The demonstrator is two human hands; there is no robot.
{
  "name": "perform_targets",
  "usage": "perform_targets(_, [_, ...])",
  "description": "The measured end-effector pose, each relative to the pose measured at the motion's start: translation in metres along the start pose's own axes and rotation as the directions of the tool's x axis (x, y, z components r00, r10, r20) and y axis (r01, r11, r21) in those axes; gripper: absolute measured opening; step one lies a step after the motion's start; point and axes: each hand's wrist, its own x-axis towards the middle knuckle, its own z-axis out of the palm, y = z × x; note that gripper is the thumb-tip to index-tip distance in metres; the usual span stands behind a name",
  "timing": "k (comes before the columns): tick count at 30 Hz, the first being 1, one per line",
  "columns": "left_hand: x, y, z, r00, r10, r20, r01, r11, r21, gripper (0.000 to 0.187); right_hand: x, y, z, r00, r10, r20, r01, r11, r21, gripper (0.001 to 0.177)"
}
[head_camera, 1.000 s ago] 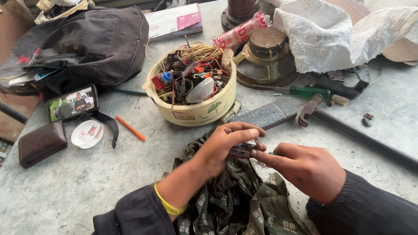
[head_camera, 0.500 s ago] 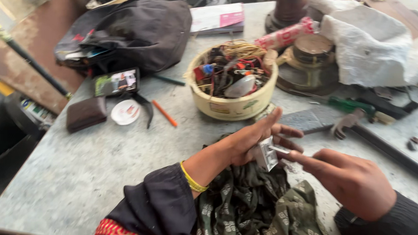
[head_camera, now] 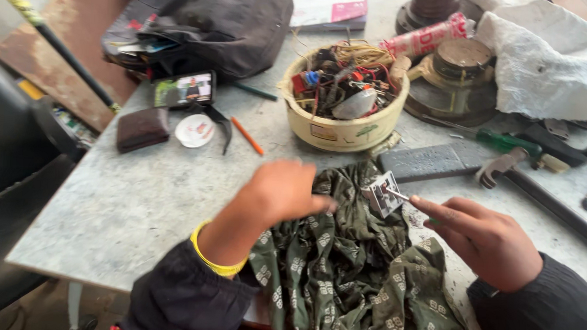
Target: The person uses a screwdriver to adjust a small metal electrical component while holding it with a cloth. They then use a hammer to tap the component on a metal block and continue adjusting it with the screwdriver.
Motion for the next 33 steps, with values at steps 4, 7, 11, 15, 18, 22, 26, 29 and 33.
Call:
perform_targets(4, [-0.007, -0.005, 0.028, 0.995, 0.045, -0.093, -0.071, 0.951, -0.3, 0.058, -0.004, -0.002, 0.008, 1.0, -0.004, 0.023, 0.004, 1.0, -0.005, 0.058])
perform_targets(7, [0.001, -0.005, 0.049, 0.959, 0.035, -0.281, -0.253, 0.552, -0.795, 0.063, -0.006, -0.003, 0.013, 1.0, 0.002, 0.014, -0.001, 1.0, -0.028, 0.059])
perform_targets(11, [0.015, 0.021, 0.074, 0.951, 0.14, -0.275, -0.247, -0.189, -0.95, 0.073, -0.008, -0.004, 0.019, 0.999, -0.036, -0.005, 0.034, 0.985, -0.17, 0.056])
perform_targets(15, [0.012, 0.044, 0.08, 0.983, 0.143, -0.115, -0.028, -0.503, -0.864, 0.077, -0.004, -0.001, 0.024, 0.991, -0.107, 0.079, 0.13, 0.897, -0.422, 0.076])
perform_targets(18, [0.003, 0.049, 0.072, 0.999, 0.009, -0.044, -0.042, -0.174, -0.984, 0.079, -0.002, -0.002, 0.026, 0.943, -0.334, -0.011, 0.295, 0.848, -0.441, 0.072])
perform_targets(22, [-0.006, 0.054, 0.067, 0.981, 0.191, -0.044, 0.04, -0.417, -0.908, 0.077, 0.003, -0.007, 0.028, 0.943, -0.331, 0.036, 0.305, 0.816, -0.491, 0.079])
perform_targets(26, [0.001, 0.058, 0.076, 0.988, -0.002, -0.153, -0.13, -0.532, -0.837, 0.068, 0.007, -0.017, 0.038, 0.982, -0.18, 0.049, 0.185, 0.9, -0.394, 0.075])
perform_targets(29, [0.012, 0.055, 0.084, 0.954, -0.189, -0.234, -0.298, -0.504, -0.811, 0.057, 0.007, -0.023, 0.053, 0.996, -0.087, -0.025, 0.083, 0.986, -0.143, 0.062])
perform_targets(33, [0.02, 0.049, 0.091, 0.966, -0.162, -0.202, -0.253, -0.755, -0.605, 0.04, 0.007, -0.022, 0.077, 0.978, -0.138, -0.157, 0.143, 0.989, 0.024, 0.047])
